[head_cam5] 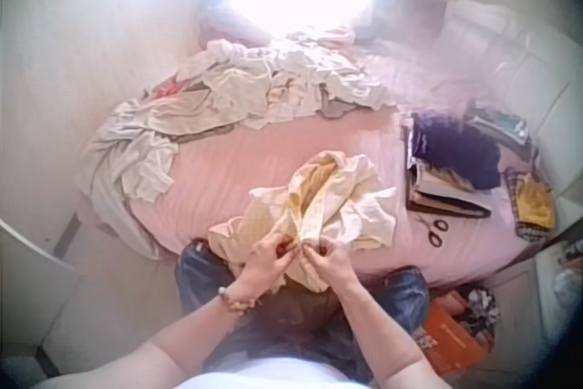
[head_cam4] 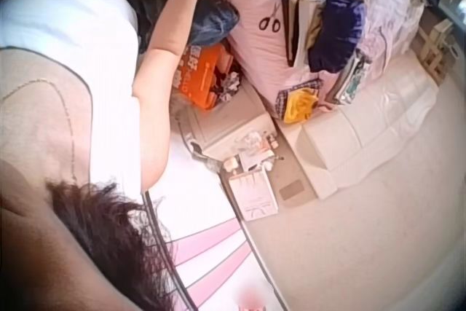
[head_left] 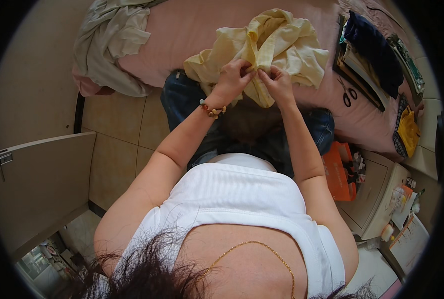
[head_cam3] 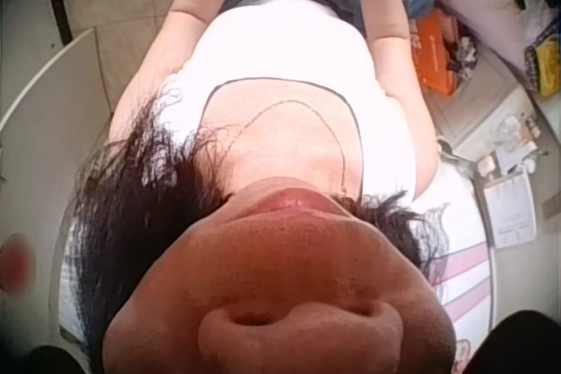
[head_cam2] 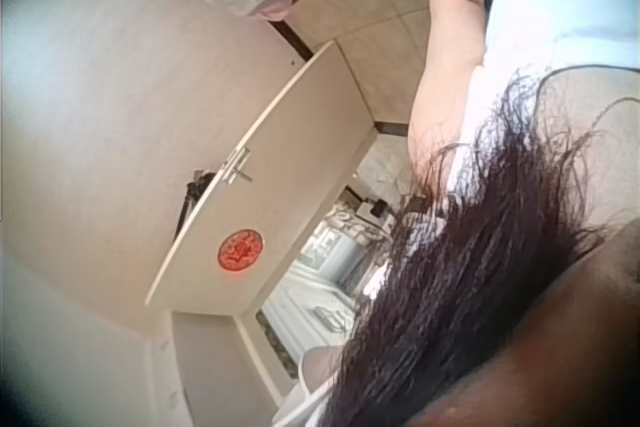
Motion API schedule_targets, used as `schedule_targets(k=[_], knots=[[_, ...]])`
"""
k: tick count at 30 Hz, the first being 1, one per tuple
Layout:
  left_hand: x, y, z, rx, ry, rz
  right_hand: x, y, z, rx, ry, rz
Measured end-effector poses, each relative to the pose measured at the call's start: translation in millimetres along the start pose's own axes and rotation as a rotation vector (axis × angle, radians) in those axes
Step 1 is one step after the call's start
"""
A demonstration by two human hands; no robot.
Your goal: The person uses scissors to cut a tag off a dark blue t-shirt, then folds the shirt neatly on the bed. Afterwards, the person picks up a yellow shirt and begins to fold it.
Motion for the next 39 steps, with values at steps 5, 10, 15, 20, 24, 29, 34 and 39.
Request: schedule_targets(k=[5,10,15,20,24,29,34,39], knots=[[-2,8,15,0.256,-0.095,0.089,-19,-3,-72,-0.426,0.354,0.204],[-1,4,15,0.224,-0.092,0.084,-16,-4,-62,-0.392,0.208,0.131],[-1,3,4,0.023,-0.003,0.035,-11,-1,-54,-0.413,0.15,0.082],[-3,1,-3,-0.027,0.076,0.026,-13,-6,-54,-0.42,0.171,0.075],[-3,1,-1,-0.03,0.106,0.038,-14,-6,-54,-0.482,0.196,0.131],[-2,2,7,0.046,0.0,0.069,-11,-3,-41,-0.329,0.152,0.137],[-1,-2,-5,-0.019,0.025,0.001,-4,-5,0,0.165,-0.162,-0.027],[1,-5,-3,-0.005,0.017,-0.071,-10,-6,-4,0.261,-0.347,-0.075]])
Point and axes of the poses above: each hand's wrist, its own x-axis towards the middle knuckle, its own y-axis out of the back of the hand, z = x × y, the point moved 7 cm from there along x, towards the middle knuckle, and after that the axes turned 5 degrees about -y, right-handed, at the moved point
